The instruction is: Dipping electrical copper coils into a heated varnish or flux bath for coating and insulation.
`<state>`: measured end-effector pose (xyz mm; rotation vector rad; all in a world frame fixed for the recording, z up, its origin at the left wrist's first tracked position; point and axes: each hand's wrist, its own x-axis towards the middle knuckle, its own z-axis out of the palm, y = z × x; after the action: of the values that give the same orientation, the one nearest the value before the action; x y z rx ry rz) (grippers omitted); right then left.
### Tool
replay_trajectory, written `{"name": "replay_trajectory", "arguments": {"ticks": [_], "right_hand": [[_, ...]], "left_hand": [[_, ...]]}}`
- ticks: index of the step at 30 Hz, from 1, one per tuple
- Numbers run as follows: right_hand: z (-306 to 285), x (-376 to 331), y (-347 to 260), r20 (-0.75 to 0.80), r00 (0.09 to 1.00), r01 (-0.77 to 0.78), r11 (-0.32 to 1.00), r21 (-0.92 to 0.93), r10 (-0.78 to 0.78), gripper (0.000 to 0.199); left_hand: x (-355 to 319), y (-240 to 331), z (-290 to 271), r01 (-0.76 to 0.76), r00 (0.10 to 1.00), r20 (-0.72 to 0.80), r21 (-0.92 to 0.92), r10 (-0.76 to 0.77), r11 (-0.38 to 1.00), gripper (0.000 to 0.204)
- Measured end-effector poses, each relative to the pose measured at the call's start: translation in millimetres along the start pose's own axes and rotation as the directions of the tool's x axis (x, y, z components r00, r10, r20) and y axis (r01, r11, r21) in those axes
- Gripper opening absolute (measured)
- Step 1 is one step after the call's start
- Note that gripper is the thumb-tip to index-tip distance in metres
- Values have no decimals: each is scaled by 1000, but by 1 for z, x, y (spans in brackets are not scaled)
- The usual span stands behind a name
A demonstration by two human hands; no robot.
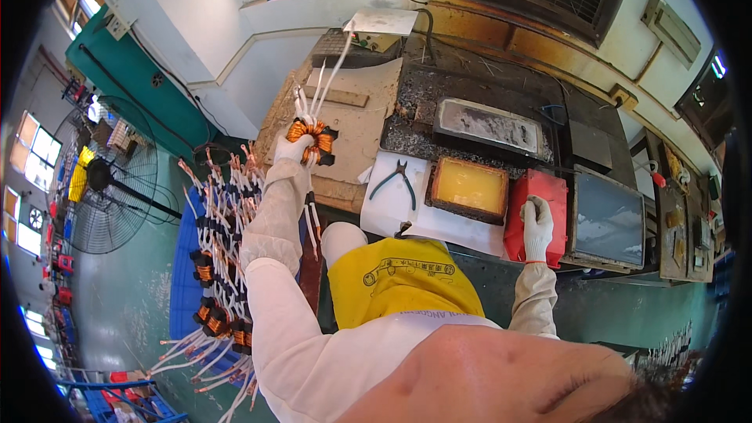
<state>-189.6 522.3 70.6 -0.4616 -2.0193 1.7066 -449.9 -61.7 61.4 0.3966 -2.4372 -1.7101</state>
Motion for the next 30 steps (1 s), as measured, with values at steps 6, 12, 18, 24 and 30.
{"name": "replay_trajectory", "arguments": {"ticks": [6, 12, 18, 24, 30], "right_hand": [[-1, -9, -4, -49, 999, -23, 998, -65, 20, 21], [2, -11, -8, -104, 995, -26, 986, -164, 9, 20], [1, -10, -3, -99, 995, 14, 992, -124, -26, 21], [5, -8, -6, -129, 991, 8, 981, -192, -33, 22], [2, -8, -5, -120, 992, 7, 984, -176, -28, 21]], "left_hand": [[-18, 38, 36, 94, 989, -139, 368, -45, 925, 67], [-15, 8, 68, 118, 977, -211, 401, -34, 908, 73], [-27, 4, 79, 6, 989, -137, 439, 60, 898, 74], [-34, -13, 85, -86, 983, -109, 440, 149, 894, 86], [-63, -15, 75, 45, 993, -117, 561, 25, 827, 97]]}}
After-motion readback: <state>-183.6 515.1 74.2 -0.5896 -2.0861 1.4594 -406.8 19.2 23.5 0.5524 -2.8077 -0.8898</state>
